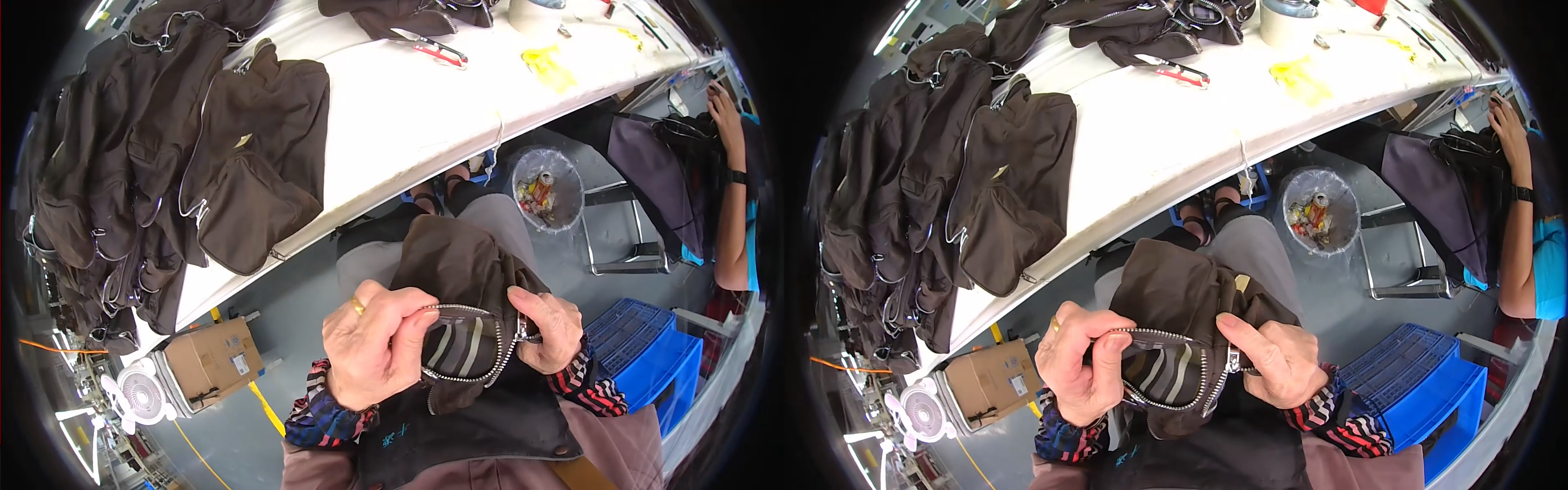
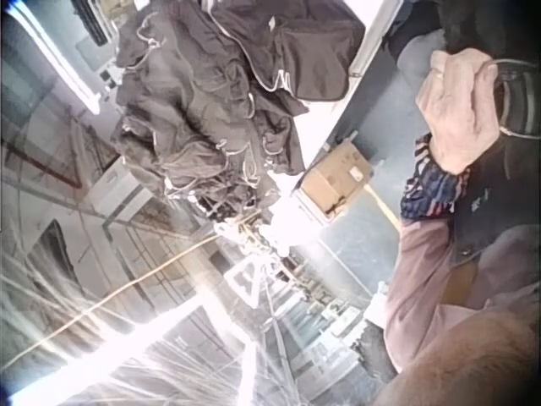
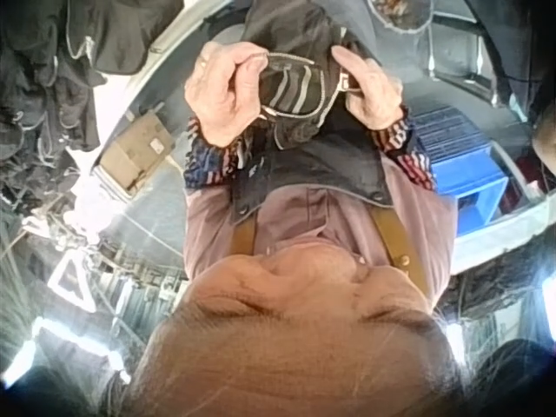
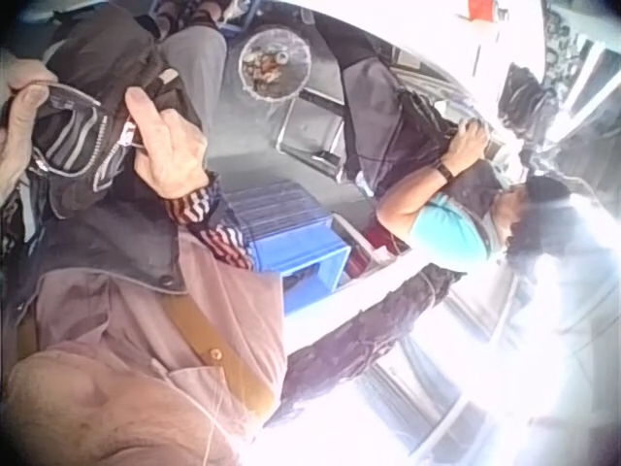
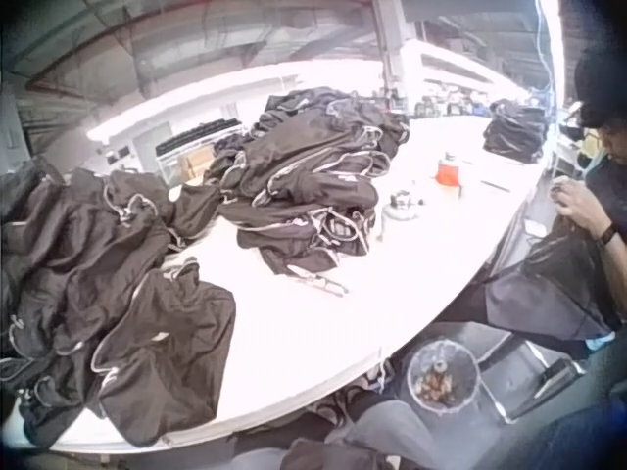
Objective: Inspecting, zipping, and trimming excess threads from leather bags at a workshop station.
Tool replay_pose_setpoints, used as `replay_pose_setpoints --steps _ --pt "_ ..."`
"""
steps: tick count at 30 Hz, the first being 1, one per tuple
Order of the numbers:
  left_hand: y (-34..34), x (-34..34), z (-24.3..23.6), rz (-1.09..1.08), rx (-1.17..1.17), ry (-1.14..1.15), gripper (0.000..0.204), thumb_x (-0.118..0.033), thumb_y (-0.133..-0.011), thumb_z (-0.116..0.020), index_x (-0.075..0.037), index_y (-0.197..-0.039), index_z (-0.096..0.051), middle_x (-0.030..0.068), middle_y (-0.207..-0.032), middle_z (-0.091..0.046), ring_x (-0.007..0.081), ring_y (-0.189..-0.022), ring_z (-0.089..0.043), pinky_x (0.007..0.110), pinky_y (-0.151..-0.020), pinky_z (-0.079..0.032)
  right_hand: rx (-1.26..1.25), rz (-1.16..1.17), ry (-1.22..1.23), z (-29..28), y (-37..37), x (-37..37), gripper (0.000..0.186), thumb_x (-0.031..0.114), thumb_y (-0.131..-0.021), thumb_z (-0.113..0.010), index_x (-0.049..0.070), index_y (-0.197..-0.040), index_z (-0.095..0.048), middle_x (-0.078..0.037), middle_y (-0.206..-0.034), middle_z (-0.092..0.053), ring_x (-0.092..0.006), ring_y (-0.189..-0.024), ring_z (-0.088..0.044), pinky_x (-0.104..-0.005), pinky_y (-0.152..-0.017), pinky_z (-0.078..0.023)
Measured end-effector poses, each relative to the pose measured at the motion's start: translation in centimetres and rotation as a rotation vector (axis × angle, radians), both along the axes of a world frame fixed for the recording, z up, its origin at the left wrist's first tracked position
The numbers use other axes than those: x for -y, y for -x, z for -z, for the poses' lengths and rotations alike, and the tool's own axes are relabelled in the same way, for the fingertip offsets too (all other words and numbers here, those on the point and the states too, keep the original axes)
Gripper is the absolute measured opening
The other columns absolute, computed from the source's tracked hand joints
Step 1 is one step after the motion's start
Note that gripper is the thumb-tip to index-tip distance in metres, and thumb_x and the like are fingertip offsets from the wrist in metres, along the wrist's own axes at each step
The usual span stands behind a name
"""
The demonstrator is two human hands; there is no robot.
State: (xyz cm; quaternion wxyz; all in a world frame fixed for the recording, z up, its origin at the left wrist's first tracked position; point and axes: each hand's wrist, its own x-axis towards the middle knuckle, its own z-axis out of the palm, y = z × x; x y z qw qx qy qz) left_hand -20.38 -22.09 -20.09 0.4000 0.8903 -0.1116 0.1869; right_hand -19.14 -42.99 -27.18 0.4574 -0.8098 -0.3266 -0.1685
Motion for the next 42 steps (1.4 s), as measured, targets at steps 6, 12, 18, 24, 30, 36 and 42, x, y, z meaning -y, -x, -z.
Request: replay_pose_setpoints --steps 6,12,18,24,30,36,42 --pt "1.6 -0.8 2.0 -0.093 0.037 0.037 0.001 -0.003 -0.075 -0.060 -0.002 -0.076 -0.061 0.0039 -0.062 -0.056 0.0149 -0.054 -0.045 0.026 -0.051 -0.036 -0.099 -0.025 0.025 -0.1 0.8 -0.4 0.070 -0.001 -0.045 -0.060 0.005 -0.114 -0.055 -0.004 -0.060 -0.046 -0.0216 -0.048 -0.047 -0.0351 -0.046 -0.039" --pt "0.1 -2.2 2.0 -0.135 -0.177 0.151 0.012 0.003 -0.074 -0.061 -0.003 -0.084 -0.063 0.0050 -0.069 -0.058 0.0188 -0.065 -0.054 0.027 -0.059 -0.042 -0.183 -0.281 0.355 -3.6 -1.1 -1.2 0.043 -0.010 -0.062 -0.057 0.002 -0.104 -0.056 -0.011 -0.073 -0.059 -0.0224 -0.051 -0.054 -0.0299 -0.045 -0.042" --pt "3.8 -1.3 -2.3 -0.012 0.039 -0.272 0.023 -0.001 -0.068 -0.068 -0.003 -0.090 -0.064 0.0079 -0.092 -0.056 0.0212 -0.067 -0.055 0.031 -0.061 -0.047 -0.170 -0.236 0.032 -1.4 -0.4 -2.8 0.053 0.002 -0.067 -0.067 0.009 -0.117 -0.050 -0.004 -0.062 -0.048 -0.0196 -0.051 -0.053 -0.0319 -0.045 -0.043" --pt "3.1 0.1 -3.1 0.077 -0.399 -0.379 0.013 -0.006 -0.076 -0.064 -0.004 -0.086 -0.056 0.0073 -0.073 -0.054 0.0247 -0.058 -0.055 0.034 -0.051 -0.044 -0.201 -0.256 -0.025 -2.1 -0.4 -4.2 0.047 0.003 -0.064 -0.070 0.004 -0.107 -0.050 -0.006 -0.066 -0.054 -0.0211 -0.054 -0.056 -0.0329 -0.047 -0.044" --pt "1.5 -1.5 -1.7 0.148 -0.553 -0.092 0.006 -0.006 -0.082 -0.058 -0.004 -0.086 -0.054 0.0088 -0.067 -0.054 0.0246 -0.056 -0.054 0.032 -0.050 -0.042 -0.226 -0.325 0.073 -2.0 -1.1 -3.8 0.044 -0.004 -0.064 -0.068 0.002 -0.101 -0.046 -0.011 -0.075 -0.058 -0.0265 -0.059 -0.058 -0.0335 -0.051 -0.045" --pt "1.8 -0.9 0.9 0.133 -0.964 0.667 0.012 -0.013 -0.090 -0.054 -0.002 -0.084 -0.054 -0.0019 -0.069 -0.051 0.0035 -0.060 -0.046 0.020 -0.052 -0.038 -0.535 -0.461 0.053 -2.1 -2.0 -2.0 0.038 0.016 -0.069 -0.075 0.003 -0.098 -0.055 -0.010 -0.074 -0.057 -0.0259 -0.063 -0.058 -0.0333 -0.056 -0.047" --pt "1.9 0.9 2.5 0.162 -0.960 0.932 0.014 -0.015 -0.091 -0.053 -0.001 -0.088 -0.053 -0.0019 -0.072 -0.051 0.0025 -0.061 -0.044 0.018 -0.052 -0.036 -0.756 -0.337 -0.123 -0.8 -1.1 -0.5 0.022 0.010 -0.074 -0.071 0.003 -0.091 -0.060 -0.011 -0.077 -0.060 -0.0224 -0.068 -0.062 -0.0304 -0.060 -0.049"
